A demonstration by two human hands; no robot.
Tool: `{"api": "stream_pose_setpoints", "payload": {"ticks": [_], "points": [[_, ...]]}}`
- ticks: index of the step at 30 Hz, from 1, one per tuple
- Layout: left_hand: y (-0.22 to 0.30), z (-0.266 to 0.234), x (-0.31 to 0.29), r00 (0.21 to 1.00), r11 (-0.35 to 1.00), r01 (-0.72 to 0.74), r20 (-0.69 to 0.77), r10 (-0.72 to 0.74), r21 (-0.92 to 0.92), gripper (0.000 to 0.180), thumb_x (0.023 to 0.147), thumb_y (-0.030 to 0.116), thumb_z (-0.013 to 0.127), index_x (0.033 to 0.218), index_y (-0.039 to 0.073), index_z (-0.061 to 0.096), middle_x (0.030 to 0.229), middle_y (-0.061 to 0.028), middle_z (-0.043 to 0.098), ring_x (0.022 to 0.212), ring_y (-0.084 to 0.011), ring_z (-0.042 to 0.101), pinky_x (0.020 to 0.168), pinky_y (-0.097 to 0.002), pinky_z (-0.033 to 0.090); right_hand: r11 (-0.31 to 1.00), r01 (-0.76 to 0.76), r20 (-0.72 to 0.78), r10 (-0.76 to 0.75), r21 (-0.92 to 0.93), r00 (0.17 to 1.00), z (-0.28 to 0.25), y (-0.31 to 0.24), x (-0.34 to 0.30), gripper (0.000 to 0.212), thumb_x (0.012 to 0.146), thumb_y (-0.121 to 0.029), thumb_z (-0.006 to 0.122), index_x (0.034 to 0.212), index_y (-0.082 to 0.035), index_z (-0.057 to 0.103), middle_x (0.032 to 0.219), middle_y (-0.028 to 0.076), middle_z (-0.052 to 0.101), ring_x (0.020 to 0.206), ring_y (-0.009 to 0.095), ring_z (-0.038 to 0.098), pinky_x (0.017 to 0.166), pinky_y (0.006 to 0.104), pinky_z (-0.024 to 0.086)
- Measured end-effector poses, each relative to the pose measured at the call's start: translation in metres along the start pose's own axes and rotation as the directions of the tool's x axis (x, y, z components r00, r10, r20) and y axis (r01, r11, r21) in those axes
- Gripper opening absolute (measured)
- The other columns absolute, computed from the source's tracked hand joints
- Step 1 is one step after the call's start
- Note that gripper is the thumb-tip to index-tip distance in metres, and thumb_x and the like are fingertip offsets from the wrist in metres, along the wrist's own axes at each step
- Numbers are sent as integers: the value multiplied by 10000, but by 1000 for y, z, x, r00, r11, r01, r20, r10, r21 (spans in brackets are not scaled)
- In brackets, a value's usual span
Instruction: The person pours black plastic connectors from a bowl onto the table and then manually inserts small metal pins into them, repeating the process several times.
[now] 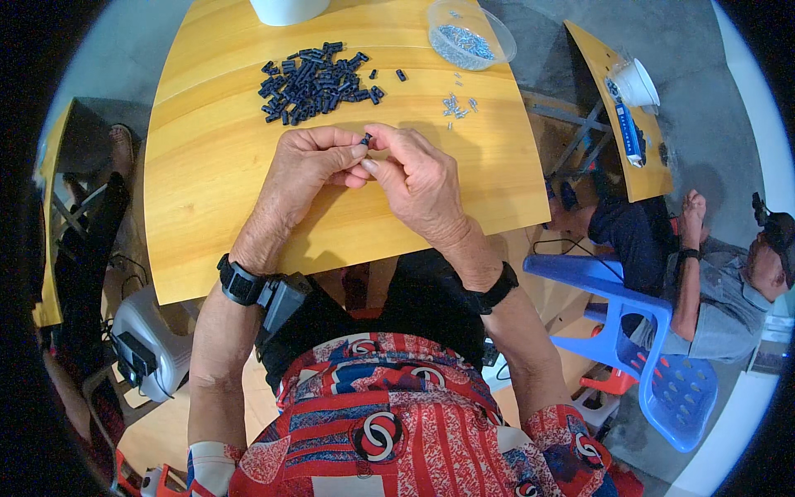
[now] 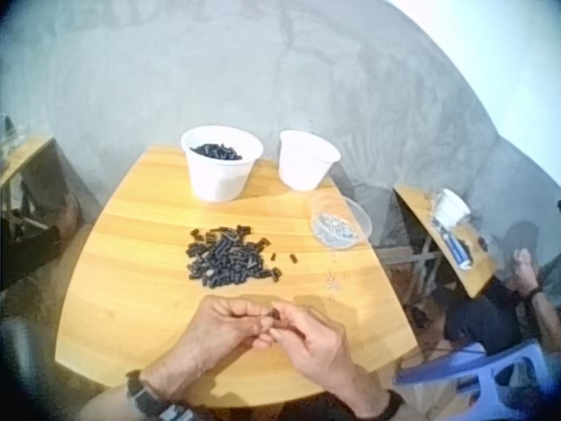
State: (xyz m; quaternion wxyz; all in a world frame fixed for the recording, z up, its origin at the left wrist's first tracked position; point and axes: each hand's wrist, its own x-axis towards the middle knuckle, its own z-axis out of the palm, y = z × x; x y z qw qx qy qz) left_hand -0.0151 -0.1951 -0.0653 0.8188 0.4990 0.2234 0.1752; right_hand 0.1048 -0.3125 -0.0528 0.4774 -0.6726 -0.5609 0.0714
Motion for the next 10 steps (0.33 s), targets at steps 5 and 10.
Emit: {"api": "stream_pose_setpoints", "payload": {"ticks": [5,10], "points": [[-7,-4,2,999,999,-48,-2,48,-12,119,858,73,645,926,-20,674,852,-99,687,751,-135,656,694,-240,549,923,175,123,-141,-343,982,-10,-6,7,323,747,-113,700,1027,-11,577,834,126,598,728,297,622,608,354,513],[-7,-4,4,999,997,-49,10,49,52,139,844,57,655,957,-20,680,885,-104,693,772,-149,656,745,-250,542,796,337,285,-215,-503,934,-16,-7,15,307,761,-147,694,1016,-30,572,830,121,590,746,302,628,607,358,515]]}}
